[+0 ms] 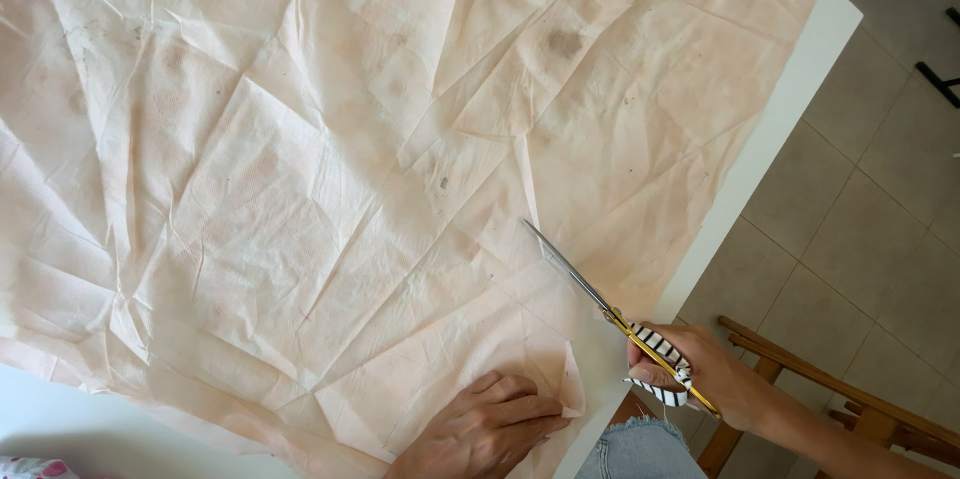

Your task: A person marks a piece of light-colored fabric using a floral dress as a template, cuts the fabric along the marked lines with scissors, and then pins the cut pieces together.

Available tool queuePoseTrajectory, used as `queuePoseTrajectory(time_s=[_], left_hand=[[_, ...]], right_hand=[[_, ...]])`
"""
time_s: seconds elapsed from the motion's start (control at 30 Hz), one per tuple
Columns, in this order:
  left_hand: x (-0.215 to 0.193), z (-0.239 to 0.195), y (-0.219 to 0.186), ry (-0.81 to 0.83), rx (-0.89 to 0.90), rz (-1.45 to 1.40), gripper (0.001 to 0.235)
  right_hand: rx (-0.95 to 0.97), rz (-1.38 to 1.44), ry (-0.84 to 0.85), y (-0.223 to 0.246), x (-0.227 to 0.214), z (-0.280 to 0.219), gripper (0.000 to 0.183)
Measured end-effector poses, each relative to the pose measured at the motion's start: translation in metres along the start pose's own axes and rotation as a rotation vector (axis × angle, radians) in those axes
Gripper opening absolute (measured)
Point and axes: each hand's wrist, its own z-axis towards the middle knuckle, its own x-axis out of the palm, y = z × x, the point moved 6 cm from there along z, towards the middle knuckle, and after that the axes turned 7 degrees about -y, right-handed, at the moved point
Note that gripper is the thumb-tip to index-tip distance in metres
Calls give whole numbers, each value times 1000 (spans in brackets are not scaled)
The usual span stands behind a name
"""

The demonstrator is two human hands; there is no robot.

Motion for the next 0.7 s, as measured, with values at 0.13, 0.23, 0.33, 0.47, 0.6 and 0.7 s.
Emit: queuePoseTrajectory(time_s=[0.13, 0.23, 0.33, 0.47, 0.6, 0.7], left_hand=[[-5, 5, -3, 2, -10, -41, 27], [-9, 8, -6, -23, 11, -21, 26], [-8, 8, -6, -21, 25, 4, 25], [-10, 9, -7, -22, 29, -7, 29], [-10, 8, -7, -31, 54, 8, 28], [-11, 8, -8, -22, 49, 3, 28]], right_hand=[[-32, -51, -18, -3, -2, 3, 41], [-4, -61, -11, 2, -3, 2, 37], [-22, -68, 18, -5, -4, 6, 40], [-44, -73, 20, -2, -9, 4, 39], [-55, -182, 1, 2, -15, 1, 38], [-73, -196, -15, 1, -17, 3, 38]])
